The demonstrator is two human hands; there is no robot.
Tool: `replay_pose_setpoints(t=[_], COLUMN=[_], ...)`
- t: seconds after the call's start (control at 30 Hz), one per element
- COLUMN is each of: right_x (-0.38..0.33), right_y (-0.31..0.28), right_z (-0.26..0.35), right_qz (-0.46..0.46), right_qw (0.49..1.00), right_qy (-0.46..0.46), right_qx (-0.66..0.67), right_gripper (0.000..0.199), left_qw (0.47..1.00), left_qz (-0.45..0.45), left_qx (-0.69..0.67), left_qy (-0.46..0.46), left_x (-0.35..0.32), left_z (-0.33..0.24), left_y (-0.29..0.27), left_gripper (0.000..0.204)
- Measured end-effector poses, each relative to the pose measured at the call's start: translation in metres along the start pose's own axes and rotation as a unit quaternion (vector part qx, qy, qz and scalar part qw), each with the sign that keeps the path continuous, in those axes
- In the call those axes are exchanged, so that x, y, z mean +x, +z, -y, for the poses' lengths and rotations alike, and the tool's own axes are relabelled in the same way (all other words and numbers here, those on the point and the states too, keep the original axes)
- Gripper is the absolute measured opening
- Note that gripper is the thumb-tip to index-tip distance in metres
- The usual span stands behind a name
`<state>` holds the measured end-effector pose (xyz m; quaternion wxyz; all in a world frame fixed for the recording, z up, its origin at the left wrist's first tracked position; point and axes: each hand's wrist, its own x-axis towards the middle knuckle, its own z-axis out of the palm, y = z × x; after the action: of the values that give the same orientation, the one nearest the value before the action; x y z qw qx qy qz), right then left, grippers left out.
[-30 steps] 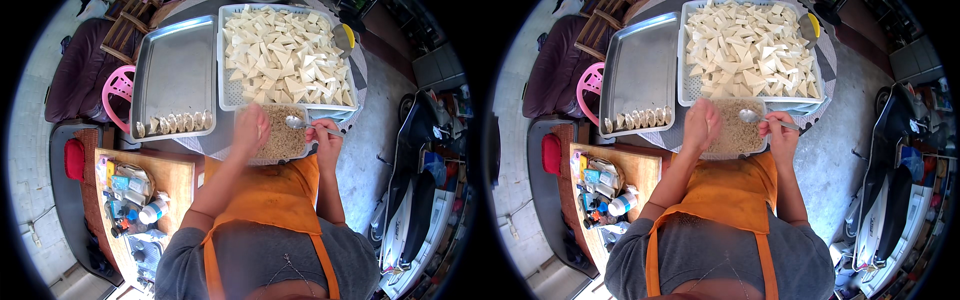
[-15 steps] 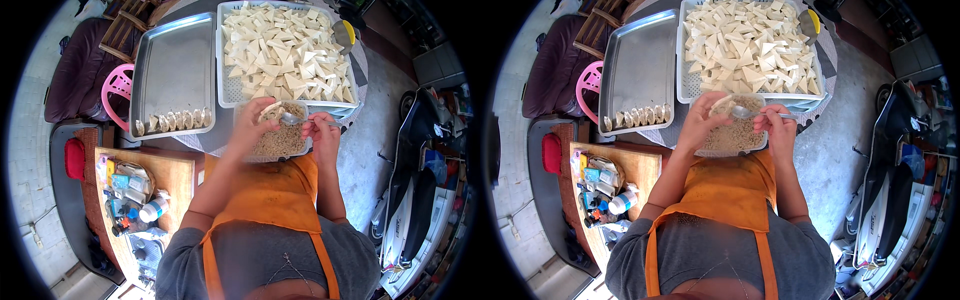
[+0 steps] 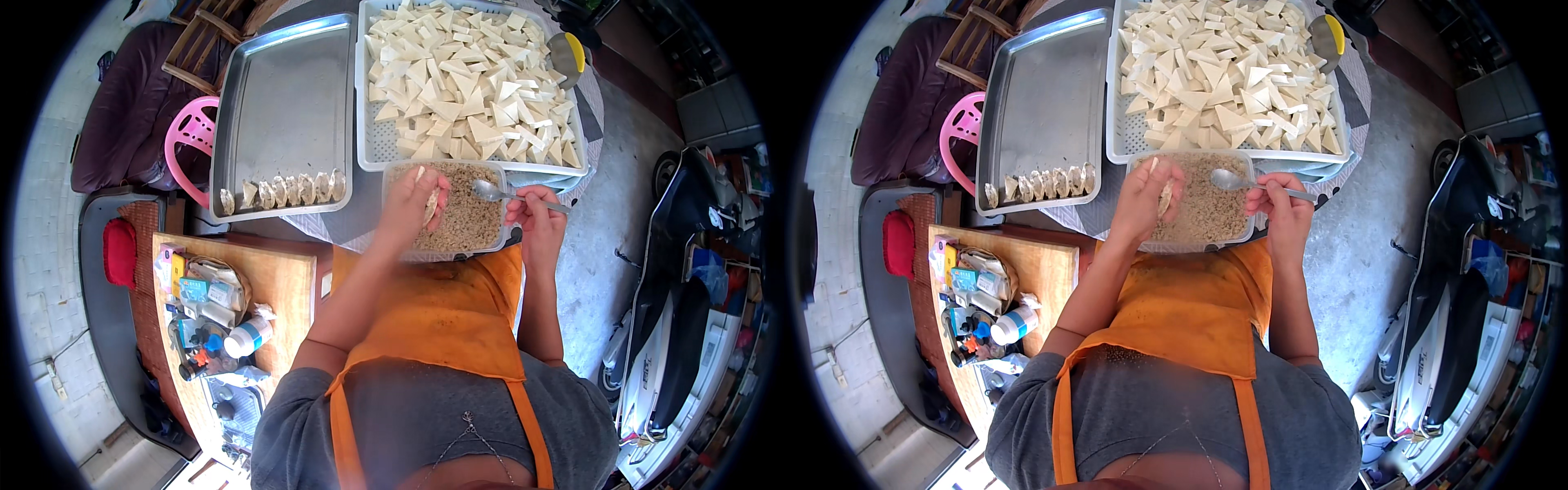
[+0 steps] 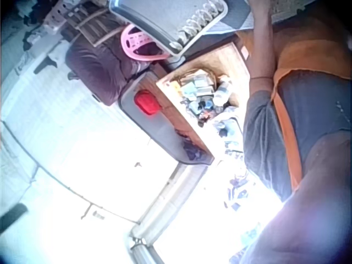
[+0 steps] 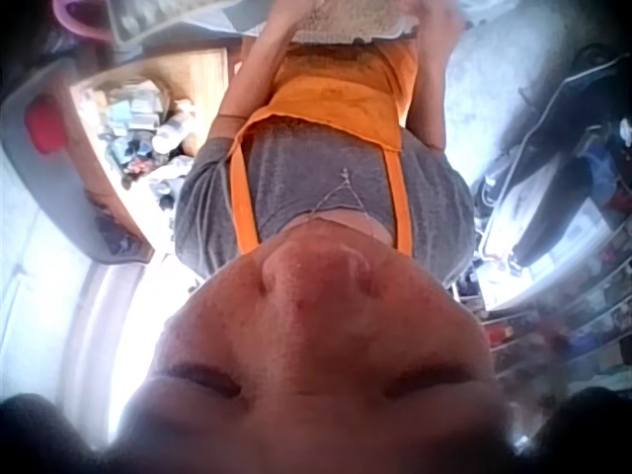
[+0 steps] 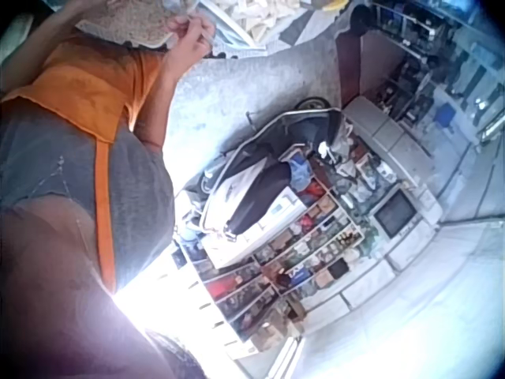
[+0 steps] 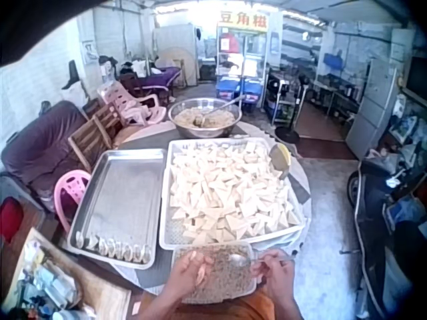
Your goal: The person scoops a grainy filling into triangular dough wrappers using a spoon, folds them closed, and places them on a metal tray. The process is repeated continuously with multiple wrappers and filling.
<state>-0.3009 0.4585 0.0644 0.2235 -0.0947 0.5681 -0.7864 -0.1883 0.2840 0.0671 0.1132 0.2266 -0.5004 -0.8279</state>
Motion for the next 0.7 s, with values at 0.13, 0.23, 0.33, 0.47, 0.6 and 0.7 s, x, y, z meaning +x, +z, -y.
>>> replay_pose_setpoints(t=[0.13,0.23,0.33,0.47,0.6,0.7], right_x=[-0.001,-0.002,-0.003,-0.005,-0.006,-0.006], right_y=[-0.001,0.0,0.003,0.006,0.006,0.006], right_z=[-0.003,-0.002,-0.001,-0.001,-0.001,-0.001], right_qz=[-0.002,0.001,0.002,0.008,0.015,0.015], right_qw=[1.0,1.0,1.0,0.999,0.999,0.999], right_qy=[0.005,0.007,0.01,0.005,0.005,0.003], right_qx=[-0.001,-0.003,-0.018,-0.037,-0.038,-0.038], right_gripper=[0.013,0.013,0.014,0.014,0.015,0.015], left_qw=[0.988,0.985,0.993,0.998,0.992,0.996], left_qz=[-0.026,0.027,0.013,-0.01,-0.007,0.007], left_qx=[-0.155,-0.172,-0.12,-0.064,-0.129,-0.092], left_qy=[-0.002,-0.011,-0.006,-0.003,-0.01,-0.009], left_x=[0.003,0.002,-0.002,-0.006,-0.005,-0.002], left_z=[0.002,0.004,0.0,-0.012,-0.006,0.001], left_y=[0.001,-0.01,-0.004,0.008,0.007,0.003], left_gripper=[0.033,0.035,0.035,0.033,0.033,0.036])
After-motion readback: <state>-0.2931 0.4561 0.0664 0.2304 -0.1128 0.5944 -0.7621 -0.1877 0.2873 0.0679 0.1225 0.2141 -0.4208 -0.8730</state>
